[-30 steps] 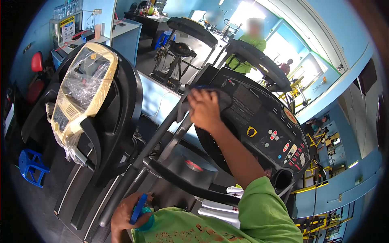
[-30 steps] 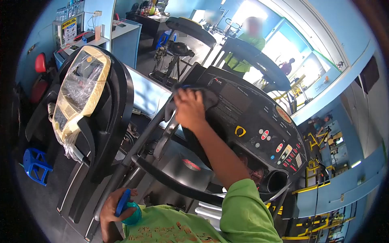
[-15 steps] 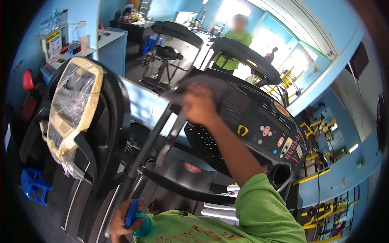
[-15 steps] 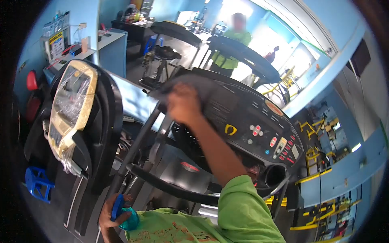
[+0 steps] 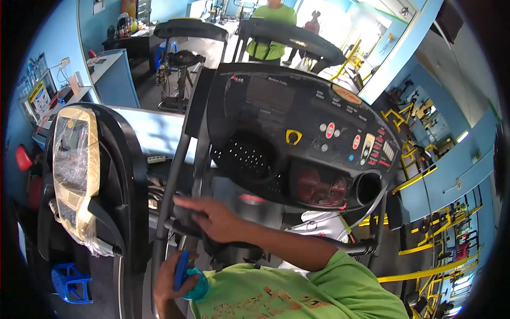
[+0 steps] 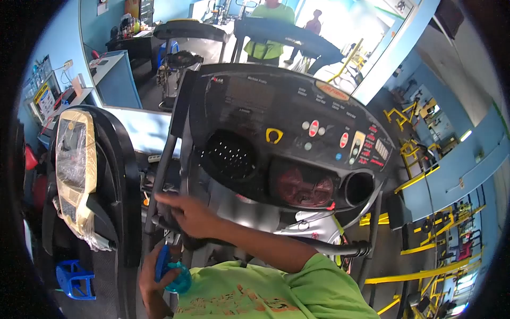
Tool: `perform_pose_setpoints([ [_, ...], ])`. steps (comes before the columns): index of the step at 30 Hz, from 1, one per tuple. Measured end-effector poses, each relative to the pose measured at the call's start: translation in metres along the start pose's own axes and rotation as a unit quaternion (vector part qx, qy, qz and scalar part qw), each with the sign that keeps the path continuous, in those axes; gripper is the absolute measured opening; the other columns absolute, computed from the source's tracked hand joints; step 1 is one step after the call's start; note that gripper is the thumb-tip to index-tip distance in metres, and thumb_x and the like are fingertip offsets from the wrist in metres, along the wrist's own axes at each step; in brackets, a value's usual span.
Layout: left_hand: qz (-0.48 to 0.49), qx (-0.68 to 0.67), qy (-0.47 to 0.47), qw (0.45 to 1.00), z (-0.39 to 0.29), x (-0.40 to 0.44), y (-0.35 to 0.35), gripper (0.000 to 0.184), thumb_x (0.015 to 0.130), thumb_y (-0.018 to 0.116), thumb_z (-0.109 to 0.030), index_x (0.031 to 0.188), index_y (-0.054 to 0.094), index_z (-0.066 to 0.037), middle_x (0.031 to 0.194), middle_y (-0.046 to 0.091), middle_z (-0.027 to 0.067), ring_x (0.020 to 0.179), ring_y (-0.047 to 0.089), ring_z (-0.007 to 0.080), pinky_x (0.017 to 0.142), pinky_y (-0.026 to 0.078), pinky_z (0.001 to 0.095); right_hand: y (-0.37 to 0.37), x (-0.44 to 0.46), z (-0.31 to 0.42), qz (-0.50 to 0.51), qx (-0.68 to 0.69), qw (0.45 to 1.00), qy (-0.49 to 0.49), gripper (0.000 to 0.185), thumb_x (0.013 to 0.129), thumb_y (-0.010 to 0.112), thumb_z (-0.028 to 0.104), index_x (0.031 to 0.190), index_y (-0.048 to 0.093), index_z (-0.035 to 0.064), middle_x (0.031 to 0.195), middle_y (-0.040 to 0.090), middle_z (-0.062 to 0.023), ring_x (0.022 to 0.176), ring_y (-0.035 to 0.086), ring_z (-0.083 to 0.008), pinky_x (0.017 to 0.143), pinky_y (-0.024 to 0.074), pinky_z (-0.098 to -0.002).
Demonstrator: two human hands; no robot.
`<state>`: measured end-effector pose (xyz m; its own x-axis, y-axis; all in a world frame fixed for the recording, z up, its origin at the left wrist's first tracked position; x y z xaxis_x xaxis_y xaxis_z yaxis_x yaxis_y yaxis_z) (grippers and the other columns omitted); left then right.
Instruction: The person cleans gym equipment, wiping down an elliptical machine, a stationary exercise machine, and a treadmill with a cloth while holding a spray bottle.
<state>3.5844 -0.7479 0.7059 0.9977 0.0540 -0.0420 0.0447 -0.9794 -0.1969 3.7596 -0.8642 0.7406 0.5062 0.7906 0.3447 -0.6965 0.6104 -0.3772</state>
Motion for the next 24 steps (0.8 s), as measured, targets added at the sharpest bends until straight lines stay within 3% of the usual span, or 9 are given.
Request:
perform_pose_setpoints([
  [2,0.0,0.016,-0.025,1.0,0.002,0.0,0.005,0.054,0.072,0.078,-0.014,0.12,0.058,0.0,0.11,0.066,0.0133,0.09,0.068,0.0221,0.079,0.055,0.0328,-0.013,0.016,-0.004,-0.073,-0.073,0.987,0.123,0.051,0.087,0.05,-0.005,0.135,0.053,0.0097,0.132,0.052,-0.0212,0.117,0.054,-0.0322,0.104,0.0418,-0.0376],
  [4,0.008,0.0,0.018,1.0,0.003,-0.001,0.008,0.053,0.074,0.077,-0.015,0.121,0.057,-0.001,0.114,0.065,0.0133,0.095,0.068,0.0229,0.081,0.055,0.033,-0.018,0.04,-0.018,-0.225,-0.196,0.954,-0.017,0.047,0.086,0.055,-0.002,0.132,0.056,0.0091,0.136,0.046,-0.0227,0.121,0.048,-0.0401,0.101,0.0455,-0.0413],
  [5,-0.007,0.005,0.008,1.0,0.005,-0.003,0.006,0.053,0.074,0.077,-0.015,0.121,0.057,-0.001,0.114,0.065,0.0133,0.095,0.068,0.0229,0.081,0.055,0.033,-0.012,0.053,-0.028,-0.216,-0.181,0.959,-0.02,0.047,0.086,0.055,-0.002,0.132,0.056,0.0091,0.136,0.046,-0.0227,0.121,0.048,-0.0401,0.101,0.0455,-0.0413],
  [7,0.018,0.011,0.021,1.0,0.003,-0.009,0.009,0.052,0.076,0.076,-0.016,0.122,0.057,-0.001,0.116,0.064,0.0139,0.098,0.067,0.0231,0.082,0.055,0.0336,0.001,0.072,-0.045,-0.182,-0.435,0.88,0.056,0.049,0.081,0.063,0.003,0.129,0.056,0.0078,0.135,0.045,-0.0232,0.115,0.046,-0.0488,0.096,0.0475,-0.0473],
  [11,-0.018,-0.028,0.017,0.999,0.008,-0.026,0.013,0.051,0.077,0.076,-0.016,0.122,0.057,0.0,0.116,0.064,0.0146,0.096,0.067,0.0231,0.082,0.055,0.0338,0.068,0.067,-0.06,-0.058,-0.377,0.922,0.073,0.047,0.068,0.071,0.006,0.115,0.065,0.0075,0.137,0.043,-0.0186,0.114,0.043,-0.0539,0.09,0.0513,-0.0516],
  [13,-0.032,-0.027,0.02,0.999,0.008,-0.033,0.013,0.051,0.076,0.076,-0.015,0.121,0.057,0.0,0.116,0.064,0.0148,0.096,0.066,0.0232,0.082,0.055,0.034,0.078,0.052,-0.047,0.051,-0.363,0.93,-0.044,0.039,0.068,0.069,0.006,0.107,0.069,0.0098,0.13,0.047,-0.0131,0.113,0.046,-0.0463,0.085,0.0539,-0.0498],
  [17,-0.054,-0.019,0.009,0.998,0.01,-0.05,0.011,0.051,0.075,0.076,-0.013,0.12,0.057,0.002,0.117,0.064,0.0155,0.102,0.066,0.025,0.084,0.055,0.035,0.043,0.08,-0.048,0.025,-0.398,0.916,0.036,0.034,0.071,0.064,0.007,0.104,0.07,0.015,0.125,0.05,-0.01,0.109,0.052,-0.0327,0.084,0.054,-0.0463],
  [21,-0.094,-0.037,0.016,0.995,0.004,-0.066,0.008,0.05,0.074,0.075,-0.011,0.119,0.057,0.002,0.117,0.064,0.0152,0.109,0.064,0.0258,0.087,0.055,0.036,0.008,0.128,-0.046,-0.034,-0.481,0.866,0.136,0.034,0.078,0.064,0.012,0.11,0.069,0.0045,0.138,0.044,-0.0174,0.117,0.049,-0.041,0.086,0.0559,-0.0431],
  [24,-0.108,-0.058,0.002,0.992,0.003,-0.077,0.01,0.05,0.073,0.075,-0.01,0.118,0.057,0.002,0.117,0.064,0.0153,0.113,0.063,0.0262,0.089,0.055,0.0362,0.03,0.122,-0.038,0.119,-0.492,0.847,0.159,0.028,0.08,0.062,0.011,0.106,0.072,0.0074,0.131,0.05,-0.013,0.112,0.052,-0.0392,0.087,0.0542,-0.0461],
])
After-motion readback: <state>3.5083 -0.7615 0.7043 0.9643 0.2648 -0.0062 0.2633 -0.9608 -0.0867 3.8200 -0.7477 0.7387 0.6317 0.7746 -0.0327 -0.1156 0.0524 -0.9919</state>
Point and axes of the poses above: each hand's wrist, its own x-axis towards the middle knuckle, its own y-axis out of the palm, z = x × y, the point moved 4 cm from there along x, towards the middle knuckle
